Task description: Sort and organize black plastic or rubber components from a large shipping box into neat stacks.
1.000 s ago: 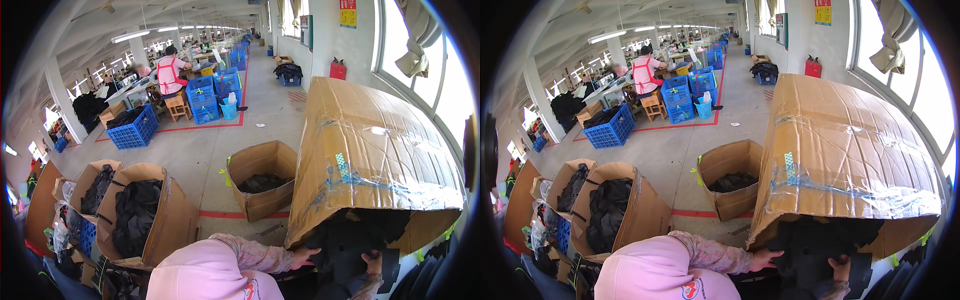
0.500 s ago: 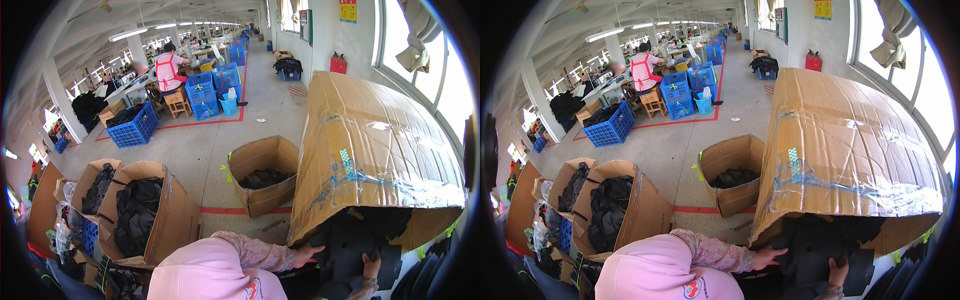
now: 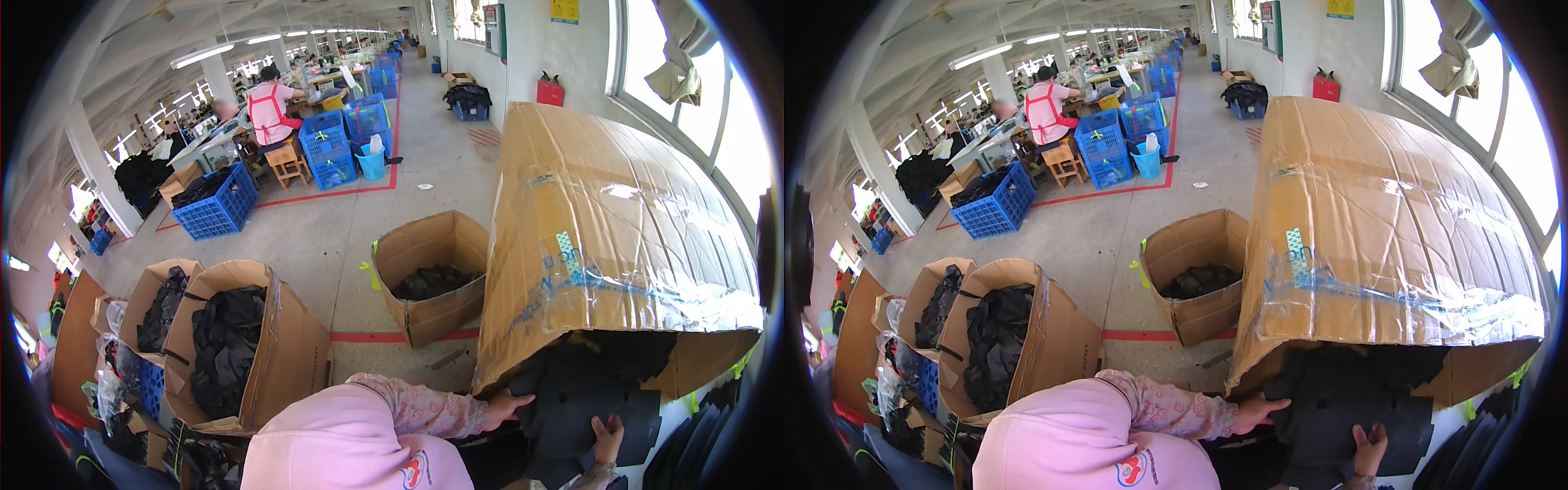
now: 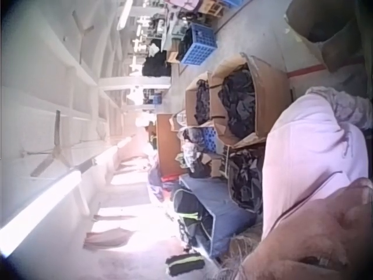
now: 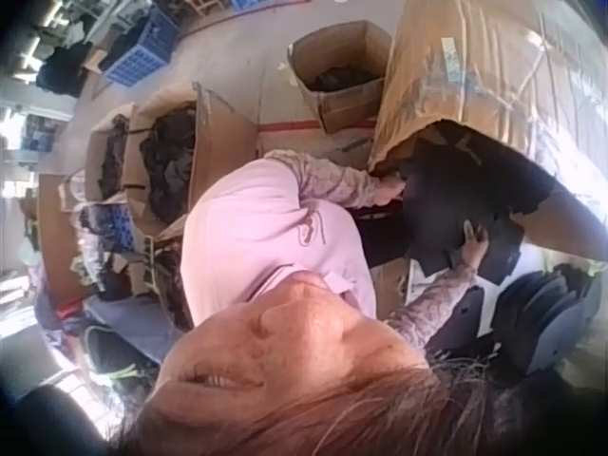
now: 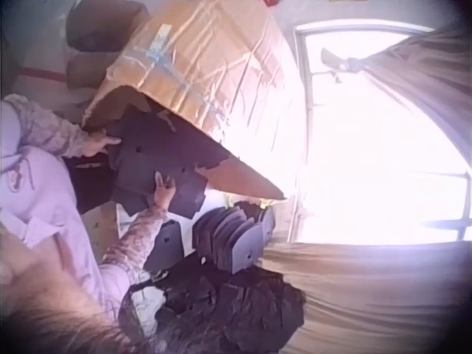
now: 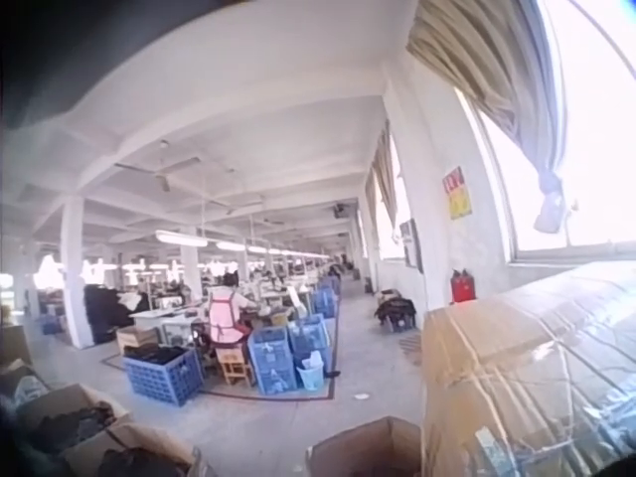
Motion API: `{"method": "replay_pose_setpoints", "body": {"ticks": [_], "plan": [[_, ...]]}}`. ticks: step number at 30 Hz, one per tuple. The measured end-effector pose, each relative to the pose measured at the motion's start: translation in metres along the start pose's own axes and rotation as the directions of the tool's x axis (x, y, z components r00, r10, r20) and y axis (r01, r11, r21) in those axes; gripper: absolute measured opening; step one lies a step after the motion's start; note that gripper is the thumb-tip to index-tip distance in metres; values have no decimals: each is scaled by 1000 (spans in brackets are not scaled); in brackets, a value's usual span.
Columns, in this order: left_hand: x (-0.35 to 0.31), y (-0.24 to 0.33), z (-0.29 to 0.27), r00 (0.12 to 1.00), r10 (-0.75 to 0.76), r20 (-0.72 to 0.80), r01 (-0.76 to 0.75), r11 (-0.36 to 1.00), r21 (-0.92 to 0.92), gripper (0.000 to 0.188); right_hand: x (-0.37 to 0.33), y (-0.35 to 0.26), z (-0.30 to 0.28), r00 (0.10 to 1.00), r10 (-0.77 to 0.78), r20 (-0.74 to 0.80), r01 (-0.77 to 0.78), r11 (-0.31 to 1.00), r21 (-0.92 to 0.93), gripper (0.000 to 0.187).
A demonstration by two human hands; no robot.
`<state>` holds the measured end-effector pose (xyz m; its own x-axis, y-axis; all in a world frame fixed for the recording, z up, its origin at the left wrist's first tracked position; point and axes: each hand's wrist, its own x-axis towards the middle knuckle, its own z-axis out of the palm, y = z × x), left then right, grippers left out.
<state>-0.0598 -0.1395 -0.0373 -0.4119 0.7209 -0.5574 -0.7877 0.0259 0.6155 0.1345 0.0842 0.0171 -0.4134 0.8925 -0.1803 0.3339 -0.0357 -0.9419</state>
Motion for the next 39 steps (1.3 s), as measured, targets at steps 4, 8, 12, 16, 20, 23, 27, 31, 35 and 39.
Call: {"method": "replay_pose_setpoints", "body": {"ticks": [4, 8, 12, 16, 20, 23, 27, 31, 35, 39], "plan": [[-38, 36, 28, 998, -26, -52, 29, 998, 63, 36, -8, -16, 1, 996, -21, 84, 28, 997, -74, 54], [-19, 30, -2, 998, 35, 56, -33, 998, -51, 29, -10, -30, 23, 895, -441, 69, 436, 834, -338, 49], [-18, 31, 2, 997, 33, 71, -32, 999, -20, 17, -21, -38, 21, 971, -207, 120, 201, 978, 63, 45], [-15, 29, 1, 997, 5, 81, -5, 1000, 1, 21, -25, -31, 4, 943, -93, 319, -38, 923, 382, 36], [-19, 32, -5, 989, -60, 138, 65, 997, -34, 30, -12, -40, -48, 994, -62, 94, 7, 864, 503, 33], [-34, 38, -4, 979, -58, 196, 79, 992, -100, 34, -12, -55, -84, 994, -60, 94, -17, 750, 662, 37], [-45, 40, -6, 971, -118, 208, 145, 982, -122, 34, -11, -44, -73, 997, 69, 22, -68, 788, 611, 49], [-48, 31, -6, 970, -132, 203, 155, 983, -102, 33, -15, -16, -13, 935, 157, 319, -264, 906, 330, 50], [-48, 25, -9, 980, -111, 166, 128, 987, -101, 27, -35, -24, 26, 992, 41, 120, -60, 985, 162, 40], [-46, 25, -11, 987, -70, 148, 79, 995, -56, 23, -44, -31, 28, 999, 22, 40, -26, 995, 100, 51]]}}
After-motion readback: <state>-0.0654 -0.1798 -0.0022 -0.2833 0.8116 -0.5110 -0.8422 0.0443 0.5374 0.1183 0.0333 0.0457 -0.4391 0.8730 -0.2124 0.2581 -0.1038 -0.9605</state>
